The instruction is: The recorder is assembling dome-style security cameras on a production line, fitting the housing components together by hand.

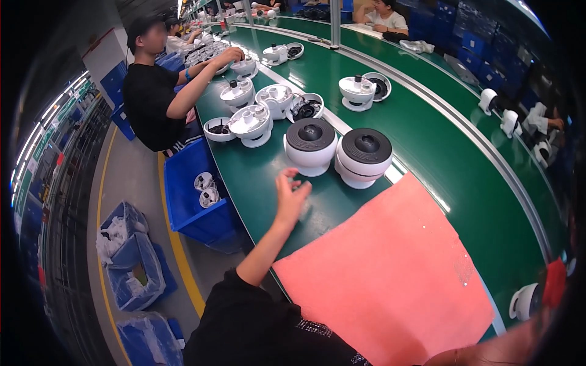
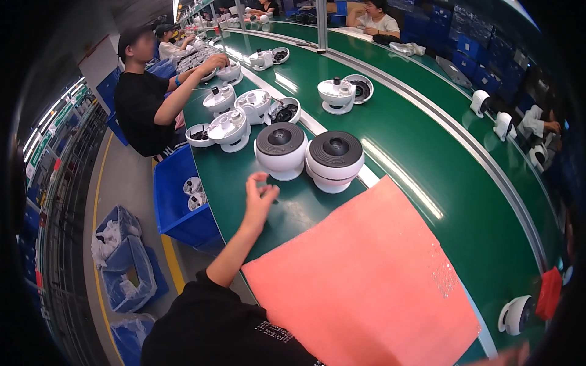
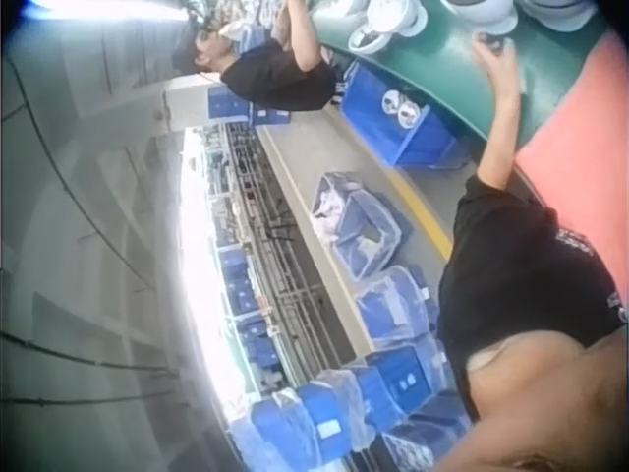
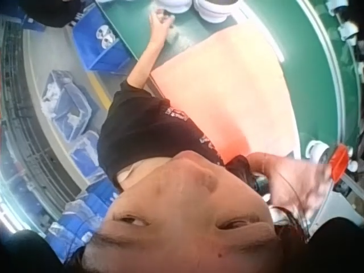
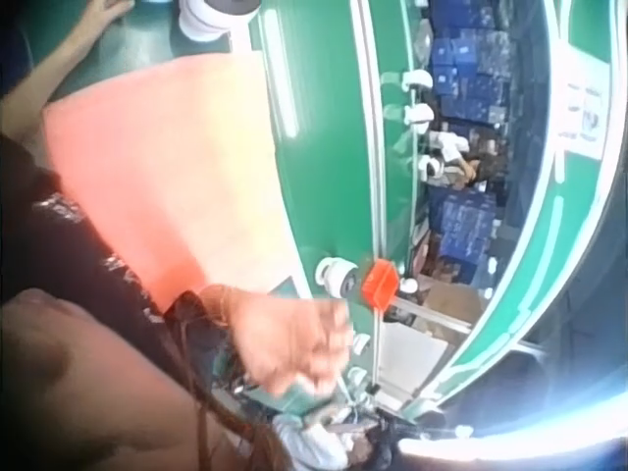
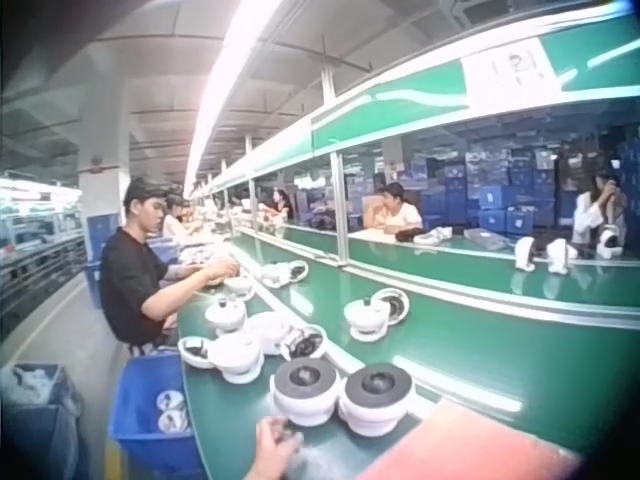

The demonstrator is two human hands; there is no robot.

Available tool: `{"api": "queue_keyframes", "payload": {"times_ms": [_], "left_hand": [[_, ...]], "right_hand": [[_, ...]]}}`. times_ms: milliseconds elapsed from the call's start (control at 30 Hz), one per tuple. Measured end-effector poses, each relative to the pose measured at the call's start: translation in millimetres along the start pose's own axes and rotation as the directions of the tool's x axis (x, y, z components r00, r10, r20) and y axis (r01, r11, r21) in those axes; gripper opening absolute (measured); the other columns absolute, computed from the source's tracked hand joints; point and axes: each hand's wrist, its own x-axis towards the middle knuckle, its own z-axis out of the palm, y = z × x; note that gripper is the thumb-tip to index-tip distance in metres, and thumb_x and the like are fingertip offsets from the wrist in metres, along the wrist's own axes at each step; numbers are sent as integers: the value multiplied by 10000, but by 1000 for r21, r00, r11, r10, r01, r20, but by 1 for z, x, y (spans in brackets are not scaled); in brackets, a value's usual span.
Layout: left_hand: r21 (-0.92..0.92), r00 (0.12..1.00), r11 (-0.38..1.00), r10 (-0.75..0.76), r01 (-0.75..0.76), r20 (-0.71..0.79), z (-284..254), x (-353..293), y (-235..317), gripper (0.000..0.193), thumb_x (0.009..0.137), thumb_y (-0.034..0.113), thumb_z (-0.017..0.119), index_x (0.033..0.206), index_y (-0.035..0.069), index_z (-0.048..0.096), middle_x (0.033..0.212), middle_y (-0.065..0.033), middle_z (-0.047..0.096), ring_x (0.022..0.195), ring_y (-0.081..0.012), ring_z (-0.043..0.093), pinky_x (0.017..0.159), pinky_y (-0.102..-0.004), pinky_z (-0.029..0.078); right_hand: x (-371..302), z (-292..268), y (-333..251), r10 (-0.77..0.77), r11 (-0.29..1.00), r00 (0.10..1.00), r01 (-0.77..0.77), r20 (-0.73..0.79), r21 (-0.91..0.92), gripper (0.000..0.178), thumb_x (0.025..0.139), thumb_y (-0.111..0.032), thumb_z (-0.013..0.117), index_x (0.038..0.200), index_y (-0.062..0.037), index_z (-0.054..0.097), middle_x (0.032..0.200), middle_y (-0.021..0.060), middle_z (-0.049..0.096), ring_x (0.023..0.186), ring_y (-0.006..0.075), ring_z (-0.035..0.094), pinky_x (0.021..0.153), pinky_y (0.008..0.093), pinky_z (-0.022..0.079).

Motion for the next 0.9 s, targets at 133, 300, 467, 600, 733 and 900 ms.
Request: {"api": "queue_keyframes", "payload": {"times_ms": [133, 300, 467, 600, 733, 900], "left_hand": [[-746, 906, 655, -378, 118, -189, -57, 96, -18, 483, 802, 152, 621, 1189, 71, 344, 1134, -133, 405, 976, -267, 541, 809, -302, 490], [-907, 869, 343, -493, 245, 48, -94, 164, -47, 606, 785, 179, 610, 1282, 35, 295, 1291, -196, 305, 1223, -322, 341, 1019, -459, 361], [-952, 905, 302, -418, 56, -80, -101, 161, -50, 583, 710, 7, 570, 1249, 26, 349, 1236, -185, 389, 1192, -330, 387, 1030, -487, 340], [-793, 935, 600, -212, -106, -285, -116, 114, -5, 633, 760, -40, 548, 1276, 164, 243, 1235, -117, 411, 1090, -248, 487, 974, -402, 403], [-633, 954, 758, -44, -161, -296, -73, 46, 64, 763, 775, -76, 556, 1364, 191, 151, 1285, -54, 363, 1106, -153, 444, 888, -291, 405], [268, 992, 957, 125, -113, -27, -27, -43, 144, 620, 850, 216, 576, 1327, -31, 267, 1281, -150, 447, 1201, -234, 408, 1048, -332, 215]], "right_hand": [[-17, -34, 11, 89, 994, 989, -96, 117, 52, 300, 781, -204, 481, 1023, -38, 545, 840, 90, 509, 1084, 293, 410, 1005, 452, 254], [-20, -16, 11, -16, 997, 989, 26, 148, -67, 251, 682, -135, 462, 898, -15, 501, 789, 116, 477, 899, 296, 430, 831, 478, 357], [-27, -32, 14, 169, 961, 926, -79, 338, -265, 236, 704, -169, 481, 896, -36, 514, 777, 81, 447, 907, 254, 409, 872, 459, 315], [-31, -27, 20, 325, 903, 861, -161, 390, -399, 150, 750, -193, 472, 816, -60, 490, 690, 46, 421, 809, 201, 348, 828, 396, 285], [-36, -6, 22, 437, 867, 766, -219, 472, -448, 167, 772, -196, 466, 796, -36, 507, 689, 55, 439, 795, 204, 367, 788, 364, 316], [-41, 57, 10, 310, 917, 551, 42, 775, -397, 316, 731, -280, 615, 909, -24, 565, 848, 118, 530, 826, 293, 481, 711, 406, 415]]}}
